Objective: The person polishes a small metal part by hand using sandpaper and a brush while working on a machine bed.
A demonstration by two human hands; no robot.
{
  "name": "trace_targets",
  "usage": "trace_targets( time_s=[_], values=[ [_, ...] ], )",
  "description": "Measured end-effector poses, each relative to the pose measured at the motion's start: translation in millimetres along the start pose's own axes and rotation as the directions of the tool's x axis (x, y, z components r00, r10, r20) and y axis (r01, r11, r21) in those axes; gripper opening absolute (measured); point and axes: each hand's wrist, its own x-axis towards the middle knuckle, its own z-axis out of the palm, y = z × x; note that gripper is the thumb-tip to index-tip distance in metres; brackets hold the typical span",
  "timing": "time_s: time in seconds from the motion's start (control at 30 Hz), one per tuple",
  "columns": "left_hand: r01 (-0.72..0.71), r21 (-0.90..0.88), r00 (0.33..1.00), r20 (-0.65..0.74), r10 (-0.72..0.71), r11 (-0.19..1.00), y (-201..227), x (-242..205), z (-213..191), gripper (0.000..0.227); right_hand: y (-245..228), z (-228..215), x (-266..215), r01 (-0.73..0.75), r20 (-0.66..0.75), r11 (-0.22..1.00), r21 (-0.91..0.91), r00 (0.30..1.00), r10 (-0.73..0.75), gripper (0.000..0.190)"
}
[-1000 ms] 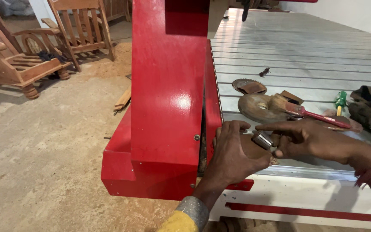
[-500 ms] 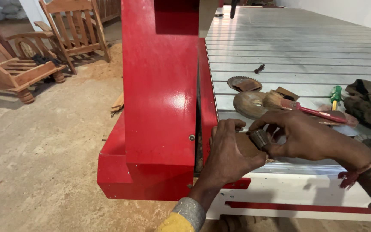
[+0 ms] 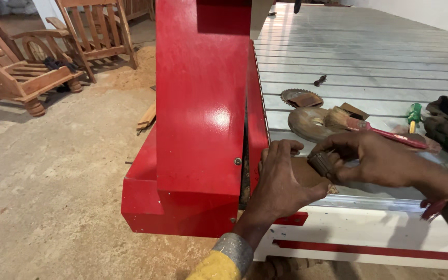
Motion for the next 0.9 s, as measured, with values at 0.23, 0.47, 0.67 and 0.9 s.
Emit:
trace_targets(
  time_s=[0.23, 0.47, 0.67, 0.9],
  values=[
    [0.016, -0.007, 0.999, 0.036, -0.016, 1.000, 0.3, 0.7, -0.9, 0.090, -19.1, -7.5, 1.1, 0.053, 0.045, 0.995, -0.086, 0.998, -0.049, 0.066],
    [-0.012, -0.002, 1.000, -0.009, 0.012, 1.000, -0.9, -1.9, -0.8, 0.090, -23.4, -5.6, -2.0, -0.248, 0.103, 0.966, 0.072, 0.965, 0.240, 0.062],
    [-0.037, -0.011, 0.999, -0.033, 0.037, 0.999, -1.5, -1.6, 0.9, 0.090, -2.0, 10.2, -4.1, -0.157, 0.095, 0.911, 0.382, 0.987, 0.130, 0.060],
    [-0.064, -0.007, 0.996, -0.066, 0.064, 0.998, -1.1, -1.1, 3.1, 0.085, 2.5, 29.3, -12.8, 0.017, -0.085, 0.910, 0.414, 0.996, 0.020, 0.054]
  ],
)
